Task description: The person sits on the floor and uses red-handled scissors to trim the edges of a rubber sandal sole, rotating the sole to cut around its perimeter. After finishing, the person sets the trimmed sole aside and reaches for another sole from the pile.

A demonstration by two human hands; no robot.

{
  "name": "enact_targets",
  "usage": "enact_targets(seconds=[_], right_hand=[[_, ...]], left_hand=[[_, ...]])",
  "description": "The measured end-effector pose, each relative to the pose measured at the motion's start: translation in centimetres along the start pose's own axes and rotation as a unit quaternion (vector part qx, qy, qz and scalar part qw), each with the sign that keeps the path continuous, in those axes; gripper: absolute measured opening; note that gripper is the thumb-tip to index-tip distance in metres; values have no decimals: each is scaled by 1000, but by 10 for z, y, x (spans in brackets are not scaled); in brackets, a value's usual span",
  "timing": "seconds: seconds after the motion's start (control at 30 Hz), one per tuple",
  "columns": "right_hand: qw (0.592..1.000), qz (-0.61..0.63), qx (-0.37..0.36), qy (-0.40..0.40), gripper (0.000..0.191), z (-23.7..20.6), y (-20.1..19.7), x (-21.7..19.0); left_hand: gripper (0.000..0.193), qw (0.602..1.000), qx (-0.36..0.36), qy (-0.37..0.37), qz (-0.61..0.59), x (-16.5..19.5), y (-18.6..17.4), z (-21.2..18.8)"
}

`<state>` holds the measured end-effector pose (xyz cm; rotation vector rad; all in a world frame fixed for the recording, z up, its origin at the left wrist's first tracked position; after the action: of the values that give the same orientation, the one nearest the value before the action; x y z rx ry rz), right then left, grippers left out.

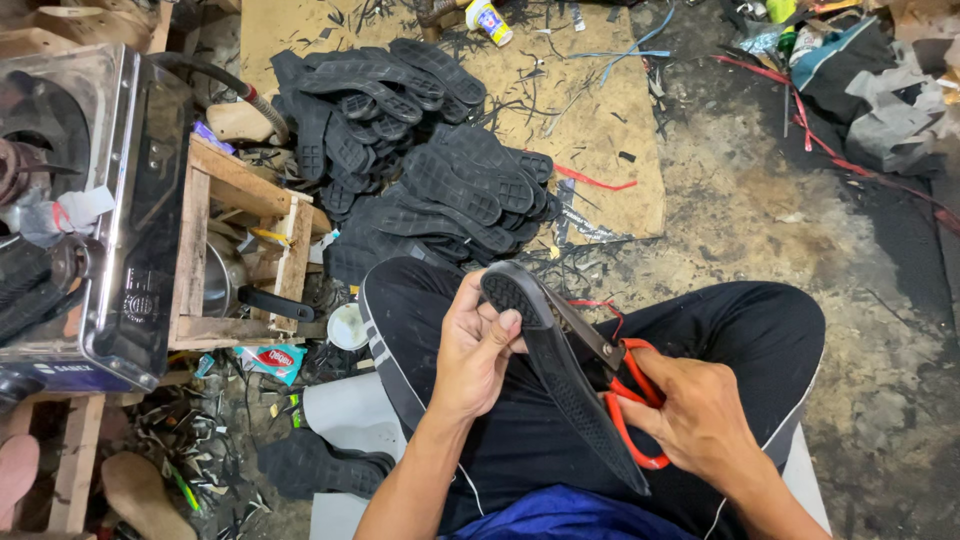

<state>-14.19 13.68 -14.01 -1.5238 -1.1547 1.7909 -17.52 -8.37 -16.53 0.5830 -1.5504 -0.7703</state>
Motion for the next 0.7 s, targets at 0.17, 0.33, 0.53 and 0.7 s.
enact_targets(seconds=[0.17,0.33,0.53,0.7], right_hand=[[994,61,-77,40,55,0,-9,0],[997,27,20,-64,78,5,-34,-31],[996,-41,70,-47,81,9,-44,-49],[996,-36,72,-49,77,10,-51,-55]], left_hand=[[40,1000,10,19,21,3,0,-2],[39,997,2,39,73,2,1,-7],[38,995,-35,18,88,-16,11,-15],[40,993,-50,18,105,-12,17,-16]])
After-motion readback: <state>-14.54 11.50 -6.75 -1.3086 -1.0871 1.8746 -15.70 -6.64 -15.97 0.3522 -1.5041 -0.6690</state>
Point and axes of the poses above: each hand's wrist, its own z-axis towards the middle knuckle, its own y-axis out of the palm, x = y × z, the point moved 7 cm from there along z, towards the middle knuckle, and after that the axes turned 6 degrees about -z, right-handed, at the moved point
